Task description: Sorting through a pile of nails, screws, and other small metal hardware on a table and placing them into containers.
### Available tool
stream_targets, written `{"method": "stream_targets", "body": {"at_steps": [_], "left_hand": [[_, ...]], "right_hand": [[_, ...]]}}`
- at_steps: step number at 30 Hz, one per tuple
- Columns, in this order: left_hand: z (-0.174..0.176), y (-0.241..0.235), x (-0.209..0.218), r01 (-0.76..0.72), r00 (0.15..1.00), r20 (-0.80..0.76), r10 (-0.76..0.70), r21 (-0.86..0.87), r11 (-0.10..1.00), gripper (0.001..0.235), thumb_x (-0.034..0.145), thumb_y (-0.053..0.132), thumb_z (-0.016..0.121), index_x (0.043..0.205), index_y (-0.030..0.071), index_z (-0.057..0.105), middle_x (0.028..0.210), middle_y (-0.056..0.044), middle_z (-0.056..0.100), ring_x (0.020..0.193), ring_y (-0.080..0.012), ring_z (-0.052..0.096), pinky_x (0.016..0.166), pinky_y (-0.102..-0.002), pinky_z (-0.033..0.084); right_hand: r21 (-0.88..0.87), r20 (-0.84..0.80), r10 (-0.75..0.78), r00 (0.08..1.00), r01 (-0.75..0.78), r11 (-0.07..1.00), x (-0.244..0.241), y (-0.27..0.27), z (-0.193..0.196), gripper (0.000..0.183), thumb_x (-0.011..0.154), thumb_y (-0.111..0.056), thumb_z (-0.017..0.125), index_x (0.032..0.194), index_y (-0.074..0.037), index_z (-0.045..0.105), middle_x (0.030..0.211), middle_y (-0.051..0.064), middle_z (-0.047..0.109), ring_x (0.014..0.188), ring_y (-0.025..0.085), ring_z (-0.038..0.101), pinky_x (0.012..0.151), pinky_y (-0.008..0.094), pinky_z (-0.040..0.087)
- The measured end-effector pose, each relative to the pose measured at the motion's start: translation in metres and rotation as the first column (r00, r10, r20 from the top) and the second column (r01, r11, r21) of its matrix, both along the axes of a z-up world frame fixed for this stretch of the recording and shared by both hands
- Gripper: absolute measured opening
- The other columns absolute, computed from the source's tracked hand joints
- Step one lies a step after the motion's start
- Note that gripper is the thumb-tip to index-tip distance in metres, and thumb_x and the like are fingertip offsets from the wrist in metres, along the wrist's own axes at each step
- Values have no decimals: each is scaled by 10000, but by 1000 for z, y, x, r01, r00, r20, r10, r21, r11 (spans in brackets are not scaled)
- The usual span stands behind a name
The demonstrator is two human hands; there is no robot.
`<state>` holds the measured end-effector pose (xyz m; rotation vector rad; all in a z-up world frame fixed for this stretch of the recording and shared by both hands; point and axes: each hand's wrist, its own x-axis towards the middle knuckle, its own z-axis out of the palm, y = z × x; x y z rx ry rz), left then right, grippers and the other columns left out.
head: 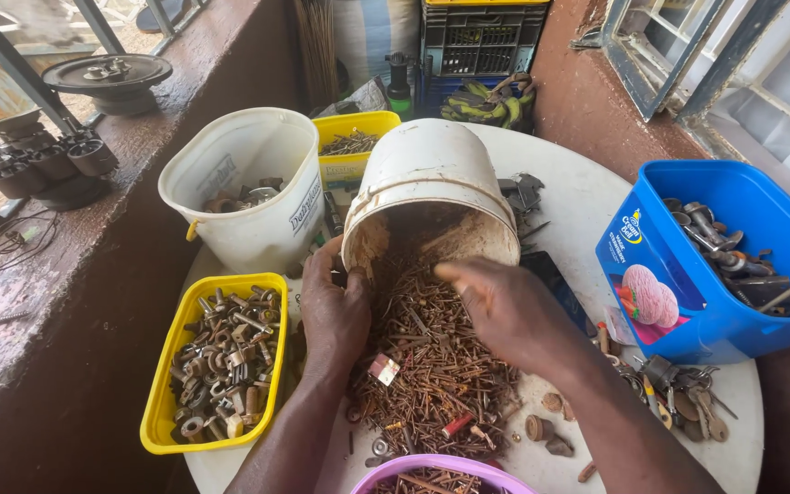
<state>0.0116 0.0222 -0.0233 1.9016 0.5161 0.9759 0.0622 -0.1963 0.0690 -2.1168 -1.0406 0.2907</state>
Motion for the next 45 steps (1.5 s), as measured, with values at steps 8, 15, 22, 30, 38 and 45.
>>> {"method": "stream_targets", "body": {"at_steps": [8,15,22,30,38,45], "left_hand": [[5,-5,-2,11,998,-66,-12,-25,1000,422,970,196,660,1391,199,692,1058,-116,644,1061,-365,693,985,-531,553],[-6,0,5,4,996,-90,-4,-5,1000,437,962,205,652,1398,205,685,1103,-136,638,1085,-410,688,975,-556,566],[-22,9,15,3,994,-113,-7,-34,999,400,962,193,628,1360,210,675,1154,-98,642,1096,-379,693,980,-557,567],[-17,2,14,-10,994,-111,10,0,1000,375,942,136,623,1313,145,670,1173,-135,636,1163,-412,674,986,-547,568],[0,5,12,-12,945,-328,-19,-91,996,372,933,304,627,1298,262,568,1065,-152,721,1121,-426,713,976,-603,556],[43,-21,8,11,906,-422,-15,-11,1000,432,1045,342,449,1435,174,533,1114,-299,746,1101,-542,723,954,-653,540]], "right_hand": [[-167,-48,55,997,-62,984,6,17,-13,599,1097,-221,422,1614,71,343,1601,378,409,1513,588,340,1230,702,303],[-118,-78,67,995,-75,990,23,24,-29,685,900,-131,549,1571,-9,489,1508,280,573,1487,496,447,1231,675,340],[-15,-78,187,979,-189,982,23,24,-41,665,849,-82,521,1507,14,552,1469,284,582,1439,542,470,1178,736,389],[-78,-114,157,981,-166,983,7,25,-26,646,901,-48,504,1545,-6,520,1538,273,544,1442,503,490,1192,697,399],[-105,-158,22,987,-39,994,11,2,-9,565,1011,-57,477,1571,-86,546,1582,204,563,1199,368,725,1183,612,442],[4,-103,-61,993,62,998,34,-8,-21,539,1070,-18,361,1609,-19,371,1549,339,462,1455,590,423,1166,793,400]]}}
